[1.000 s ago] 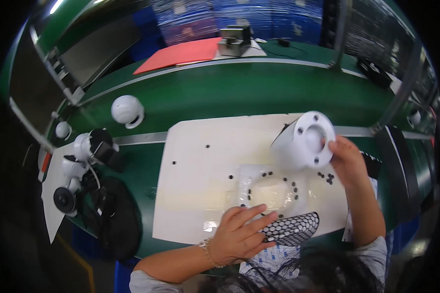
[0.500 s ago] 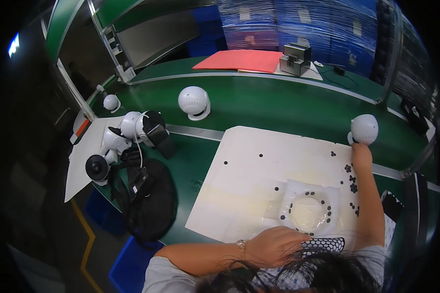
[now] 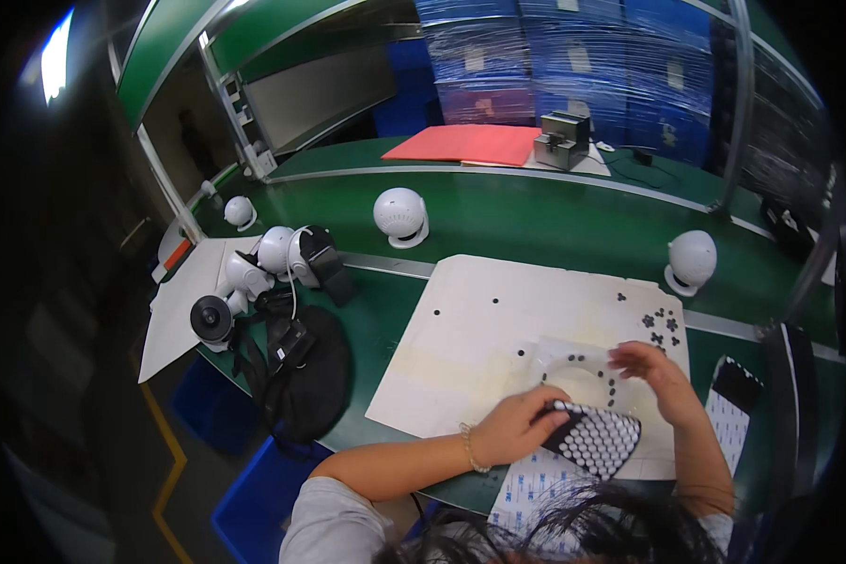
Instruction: The person places small black circular components into holes on a white plastic housing. The person repeatedly picks up the housing, places it on the table, and inserts components one by one. The person handles a sheet of components and a white plastic housing throughout the clip.
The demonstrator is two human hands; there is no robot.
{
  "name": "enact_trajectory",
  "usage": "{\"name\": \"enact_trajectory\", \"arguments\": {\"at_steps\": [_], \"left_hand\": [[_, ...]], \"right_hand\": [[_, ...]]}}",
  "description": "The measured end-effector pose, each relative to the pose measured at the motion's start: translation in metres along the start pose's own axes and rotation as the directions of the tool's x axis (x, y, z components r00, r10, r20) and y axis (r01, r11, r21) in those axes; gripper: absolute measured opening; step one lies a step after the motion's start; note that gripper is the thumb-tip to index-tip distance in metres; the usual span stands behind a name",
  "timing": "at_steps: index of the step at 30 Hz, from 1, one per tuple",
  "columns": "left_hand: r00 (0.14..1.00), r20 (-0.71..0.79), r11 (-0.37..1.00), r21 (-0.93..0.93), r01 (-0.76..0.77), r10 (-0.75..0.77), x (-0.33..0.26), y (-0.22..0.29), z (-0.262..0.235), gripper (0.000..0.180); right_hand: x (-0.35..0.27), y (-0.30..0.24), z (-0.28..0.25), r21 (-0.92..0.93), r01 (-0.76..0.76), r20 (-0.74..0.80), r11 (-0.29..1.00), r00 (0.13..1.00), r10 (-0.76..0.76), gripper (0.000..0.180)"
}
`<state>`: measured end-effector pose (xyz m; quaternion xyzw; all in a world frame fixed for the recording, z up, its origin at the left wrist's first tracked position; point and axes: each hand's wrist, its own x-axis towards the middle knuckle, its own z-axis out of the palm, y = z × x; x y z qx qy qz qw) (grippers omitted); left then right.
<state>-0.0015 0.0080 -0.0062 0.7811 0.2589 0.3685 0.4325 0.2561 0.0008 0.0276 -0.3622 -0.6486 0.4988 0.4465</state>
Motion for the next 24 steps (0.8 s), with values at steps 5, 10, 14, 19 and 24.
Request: {"name": "enact_trajectory", "arguments": {"at_steps": [5,10,14,19,24], "left_hand": [[0.972,-0.213,0.963,-0.267,0.04,-0.099,-0.009,0.019,0.009,0.02],[0.941,-0.31,0.933,-0.361,0.015,-0.135,-0.035,0.059,0.012,0.019],[0.929,-0.354,0.933,-0.359,-0.027,-0.109,-0.057,0.091,0.023,0.02],[0.929,-0.365,0.951,-0.305,-0.054,-0.064,-0.075,0.102,0.039,0.023],[0.915,-0.396,0.962,-0.271,-0.037,-0.076,-0.046,0.062,0.048,0.022]], "right_hand": [[-0.02,-0.033,0.03,-0.016,-0.026,0.149,1.0,0.989,0.028,0.072],[-0.034,-0.059,0.052,-0.309,0.002,0.149,0.951,0.988,0.047,0.061],[-0.05,-0.08,0.058,-0.225,0.037,0.224,0.974,0.974,0.015,0.046],[-0.06,-0.097,0.049,-0.203,0.04,0.377,0.978,0.925,0.041,0.043],[-0.046,-0.077,0.047,-0.593,0.254,0.232,0.764,0.963,-0.14,0.049]]}}
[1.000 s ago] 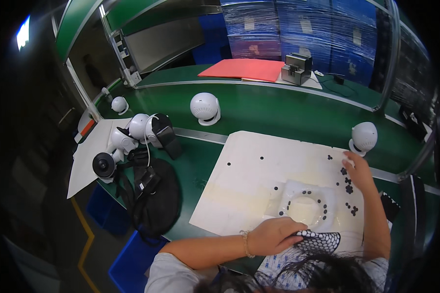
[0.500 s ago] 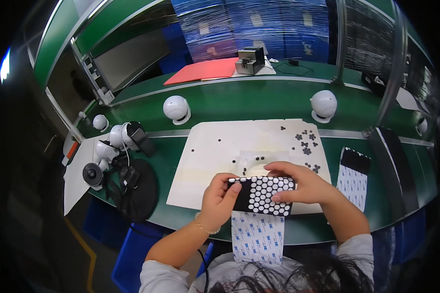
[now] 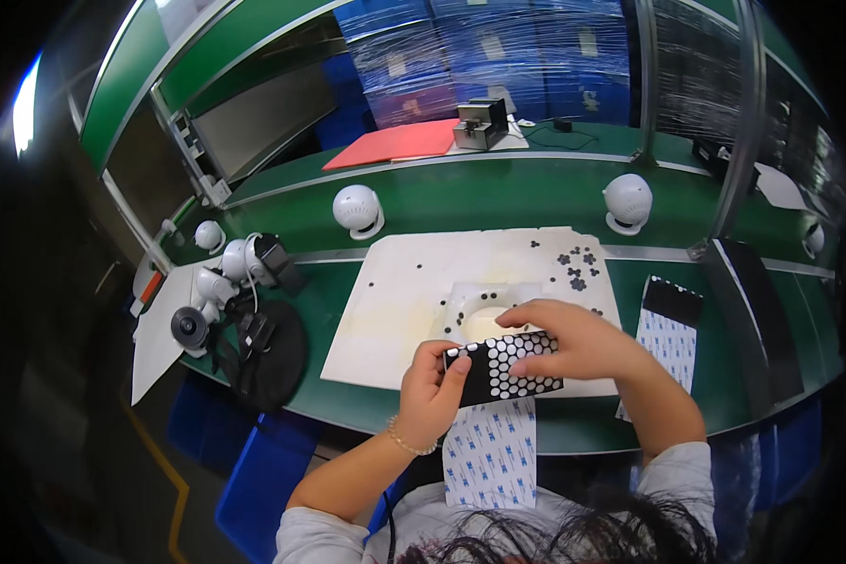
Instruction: The person places small black circular components into holes on a white plastic housing. The person repeatedly picks up the housing, places it on the table, and inserts components one by one. The person handles a sheet of components and a white plastic housing throughout the clip.
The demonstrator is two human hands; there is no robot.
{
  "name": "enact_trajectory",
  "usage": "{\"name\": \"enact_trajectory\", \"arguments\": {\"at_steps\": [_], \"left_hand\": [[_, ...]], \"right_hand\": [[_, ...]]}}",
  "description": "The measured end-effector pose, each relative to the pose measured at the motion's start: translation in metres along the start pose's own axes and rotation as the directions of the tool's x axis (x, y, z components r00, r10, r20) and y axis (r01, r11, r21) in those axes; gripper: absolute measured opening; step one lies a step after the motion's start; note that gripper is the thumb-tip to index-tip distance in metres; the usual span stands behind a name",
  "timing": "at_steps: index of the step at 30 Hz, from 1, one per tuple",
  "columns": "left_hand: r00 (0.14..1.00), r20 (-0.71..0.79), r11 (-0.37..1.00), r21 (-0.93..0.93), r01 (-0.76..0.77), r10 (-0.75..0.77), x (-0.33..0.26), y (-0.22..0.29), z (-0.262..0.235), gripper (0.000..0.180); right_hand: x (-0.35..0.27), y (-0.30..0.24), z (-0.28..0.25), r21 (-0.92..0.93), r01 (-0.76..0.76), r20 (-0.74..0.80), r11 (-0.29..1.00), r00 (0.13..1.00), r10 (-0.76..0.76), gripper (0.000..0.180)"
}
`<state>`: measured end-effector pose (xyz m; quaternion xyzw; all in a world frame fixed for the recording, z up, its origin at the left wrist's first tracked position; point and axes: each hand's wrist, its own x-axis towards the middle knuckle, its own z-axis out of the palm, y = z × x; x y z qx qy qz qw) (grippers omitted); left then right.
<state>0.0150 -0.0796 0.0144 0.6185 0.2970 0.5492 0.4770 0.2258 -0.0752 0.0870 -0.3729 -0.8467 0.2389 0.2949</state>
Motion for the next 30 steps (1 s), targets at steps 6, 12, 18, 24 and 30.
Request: {"name": "enact_trajectory", "arguments": {"at_steps": [6,12,18,24,30], "left_hand": [[0.992,0.127,0.995,0.1,-0.014,0.002,0.032,-0.03,0.0,0.022],[0.941,0.323,0.945,0.267,-0.19,0.098,0.063,-0.037,-0.014,0.023],[0.946,0.324,0.94,0.33,-0.092,-0.022,0.062,-0.055,-0.027,0.01],[0.94,0.342,0.943,0.314,-0.108,-0.006,0.056,-0.053,-0.033,0.011],[0.922,0.384,0.949,0.269,-0.165,0.051,0.059,-0.048,-0.033,0.013]], "right_hand": [[0.007,0.019,0.027,-0.032,-0.102,-0.212,0.994,0.973,0.093,0.042],[0.017,0.04,0.029,0.121,-0.202,-0.133,0.972,0.967,0.217,0.022],[0.024,0.056,0.036,0.261,-0.287,0.0,0.922,0.955,0.297,0.02],[0.027,0.058,0.039,0.301,-0.278,0.028,0.912,0.959,0.283,0.019],[0.026,0.057,0.04,0.197,-0.224,-0.008,0.954,0.973,0.23,0.018]]}}
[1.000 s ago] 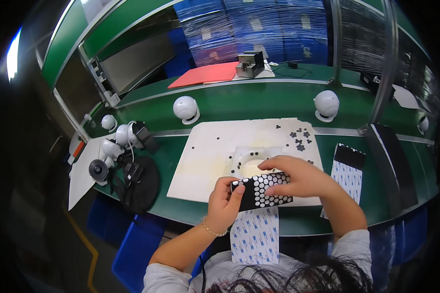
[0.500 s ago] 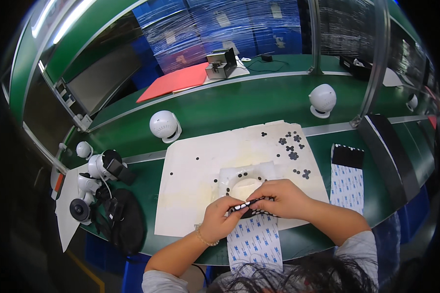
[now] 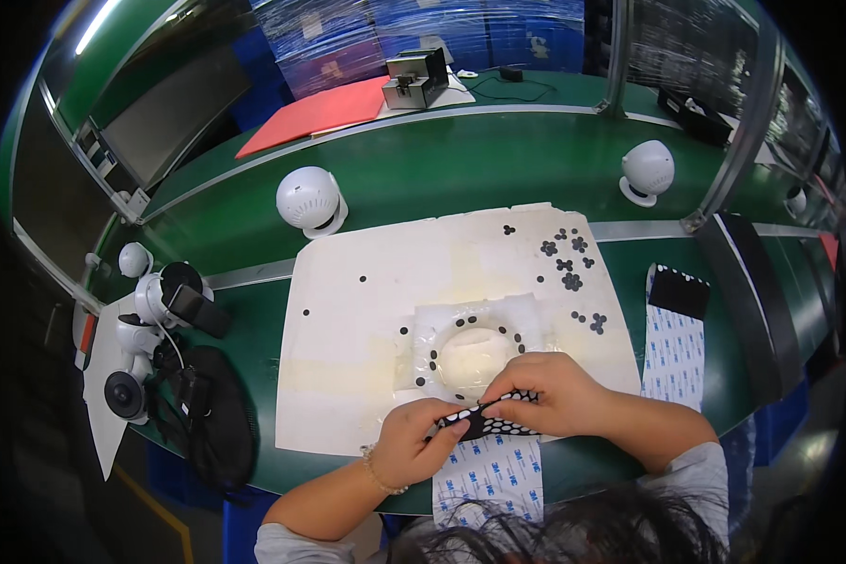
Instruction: The person places small black circular components into holes on a white plastic housing. The person repeatedly picks up the housing, places it on the table, and inserts components one by one. The person handles a sheet of components and a white plastic housing throughout the clip.
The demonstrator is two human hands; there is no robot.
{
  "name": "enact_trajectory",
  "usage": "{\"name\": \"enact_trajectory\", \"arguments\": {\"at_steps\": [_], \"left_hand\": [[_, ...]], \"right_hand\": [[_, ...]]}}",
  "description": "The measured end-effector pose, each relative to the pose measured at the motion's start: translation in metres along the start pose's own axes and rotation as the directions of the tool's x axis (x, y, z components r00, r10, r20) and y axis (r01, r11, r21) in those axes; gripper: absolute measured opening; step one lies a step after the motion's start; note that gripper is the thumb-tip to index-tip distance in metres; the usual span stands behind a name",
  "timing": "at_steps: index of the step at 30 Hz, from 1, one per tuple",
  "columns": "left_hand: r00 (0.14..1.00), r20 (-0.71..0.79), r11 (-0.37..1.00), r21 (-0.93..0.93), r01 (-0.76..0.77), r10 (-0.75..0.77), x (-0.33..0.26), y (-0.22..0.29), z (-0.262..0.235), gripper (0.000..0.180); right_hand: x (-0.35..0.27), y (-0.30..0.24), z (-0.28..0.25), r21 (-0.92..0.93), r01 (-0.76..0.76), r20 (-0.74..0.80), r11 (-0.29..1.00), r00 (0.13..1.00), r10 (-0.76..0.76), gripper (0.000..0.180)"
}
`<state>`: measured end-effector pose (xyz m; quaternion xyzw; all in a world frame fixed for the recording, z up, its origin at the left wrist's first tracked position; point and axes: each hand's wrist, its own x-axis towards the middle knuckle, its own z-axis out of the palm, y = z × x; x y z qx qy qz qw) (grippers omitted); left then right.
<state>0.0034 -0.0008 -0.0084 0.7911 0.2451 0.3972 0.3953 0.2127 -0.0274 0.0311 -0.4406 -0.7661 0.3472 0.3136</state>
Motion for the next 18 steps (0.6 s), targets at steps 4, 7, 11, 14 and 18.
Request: {"name": "enact_trajectory", "arguments": {"at_steps": [4,7,11,14,18], "left_hand": [[0.997,0.001,0.997,0.027,0.076,-0.076,-0.004,-0.002,-0.002,0.014],[0.994,0.005,0.993,0.049,0.108,-0.108,-0.004,-0.001,-0.003,0.015],[0.984,0.056,0.983,0.083,0.167,-0.171,-0.002,-0.002,-0.006,0.016],[0.993,0.117,0.994,0.11,0.017,-0.03,0.002,-0.004,-0.007,0.014],[0.925,0.284,0.945,0.136,-0.298,0.251,-0.004,-0.02,-0.005,0.03]], "right_hand": [[0.0,-0.001,0.004,0.102,-0.03,-0.099,0.994,0.994,0.04,0.02],[0.001,0.004,0.002,0.058,0.027,-0.109,0.998,0.994,-0.021,0.024],[0.004,0.005,-0.003,-0.003,0.135,-0.146,0.991,0.98,-0.134,0.025],[0.025,0.011,-0.019,0.067,0.053,-0.188,0.996,0.981,-0.039,0.022],[0.124,0.028,-0.027,-0.112,0.033,0.072,0.993,0.997,-0.025,0.03]]}}
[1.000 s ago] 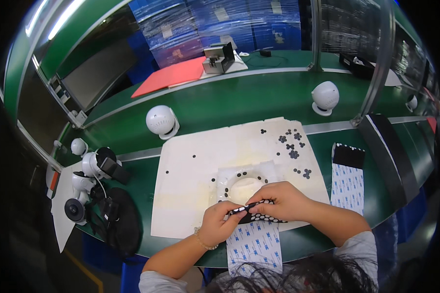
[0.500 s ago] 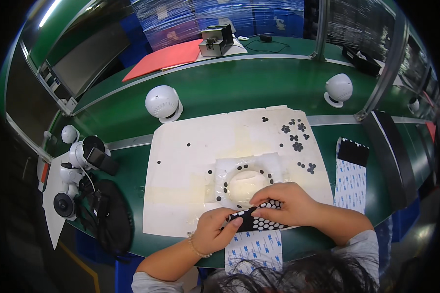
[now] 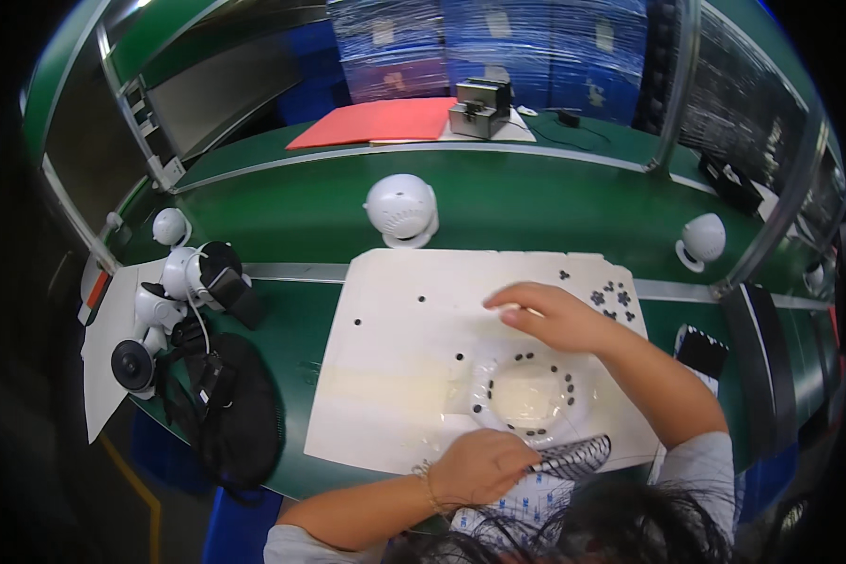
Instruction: The person places small black circular components into holes on a white plastic housing. The person repeatedly picks up the housing, places it on the table, and inserts components one by one. The person handles a sheet of components and a white plastic housing throughout the clip.
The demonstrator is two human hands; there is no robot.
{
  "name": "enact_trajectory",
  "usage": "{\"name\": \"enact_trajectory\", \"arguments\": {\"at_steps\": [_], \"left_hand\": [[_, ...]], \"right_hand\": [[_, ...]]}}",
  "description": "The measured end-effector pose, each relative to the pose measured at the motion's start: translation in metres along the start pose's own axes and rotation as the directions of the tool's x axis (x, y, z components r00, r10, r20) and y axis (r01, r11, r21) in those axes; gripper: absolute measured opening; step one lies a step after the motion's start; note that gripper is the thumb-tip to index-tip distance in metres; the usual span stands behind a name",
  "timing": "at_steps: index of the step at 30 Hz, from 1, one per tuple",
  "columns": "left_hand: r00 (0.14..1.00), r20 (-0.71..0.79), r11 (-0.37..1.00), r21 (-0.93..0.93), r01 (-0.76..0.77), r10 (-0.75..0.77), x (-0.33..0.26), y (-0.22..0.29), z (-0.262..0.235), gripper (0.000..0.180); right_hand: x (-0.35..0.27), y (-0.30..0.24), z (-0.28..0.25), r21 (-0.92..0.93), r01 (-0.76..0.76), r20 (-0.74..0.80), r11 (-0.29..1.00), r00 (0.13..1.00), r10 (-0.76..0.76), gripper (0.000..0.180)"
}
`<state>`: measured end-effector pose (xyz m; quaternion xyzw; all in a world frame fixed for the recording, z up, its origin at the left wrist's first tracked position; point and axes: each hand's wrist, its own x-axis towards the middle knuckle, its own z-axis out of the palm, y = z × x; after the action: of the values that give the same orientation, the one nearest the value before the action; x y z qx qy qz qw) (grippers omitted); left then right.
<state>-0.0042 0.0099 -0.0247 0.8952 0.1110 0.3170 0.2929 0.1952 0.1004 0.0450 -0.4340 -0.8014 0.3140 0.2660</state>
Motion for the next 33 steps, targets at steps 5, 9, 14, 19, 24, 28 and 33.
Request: {"name": "enact_trajectory", "arguments": {"at_steps": [5,9,14,19,24,28,33], "left_hand": [[0.992,0.02,0.992,-0.014,-0.125,0.125,-0.003,-0.008,0.012,0.029],[0.988,-0.075,0.988,-0.063,-0.14,0.135,-0.004,-0.015,0.009,0.025],[0.998,-0.062,0.996,-0.083,-0.038,0.033,-0.005,-0.012,0.008,0.024],[0.999,-0.036,0.999,-0.029,-0.023,0.022,-0.003,-0.007,0.004,0.021],[0.994,-0.106,0.998,-0.055,0.012,-0.017,0.001,0.009,-0.001,0.015],[0.983,-0.181,0.998,-0.051,0.026,-0.035,0.0,0.019,0.001,0.011],[0.969,-0.232,0.996,-0.046,0.08,-0.088,0.0,0.024,-0.004,0.011]], "right_hand": [[0.133,0.07,0.05,-0.134,-0.038,0.122,0.99,0.991,0.054,0.049],[0.178,0.086,0.098,-0.524,-0.123,-0.319,0.843,0.946,-0.06,0.056],[0.173,0.08,0.055,-0.701,-0.181,-0.323,0.69,0.943,-0.081,0.04],[0.124,0.083,-0.002,-0.656,-0.095,-0.473,0.749,0.825,-0.309,0.02],[0.008,-0.003,-0.028,0.445,-0.077,-0.546,0.892,0.767,0.338,0.021],[-0.076,-0.019,-0.006,0.78,-0.023,-0.337,0.626,0.827,0.45,0.023],[-0.106,-0.03,0.028,0.856,-0.181,-0.171,0.484,0.785,0.595,0.027]]}}
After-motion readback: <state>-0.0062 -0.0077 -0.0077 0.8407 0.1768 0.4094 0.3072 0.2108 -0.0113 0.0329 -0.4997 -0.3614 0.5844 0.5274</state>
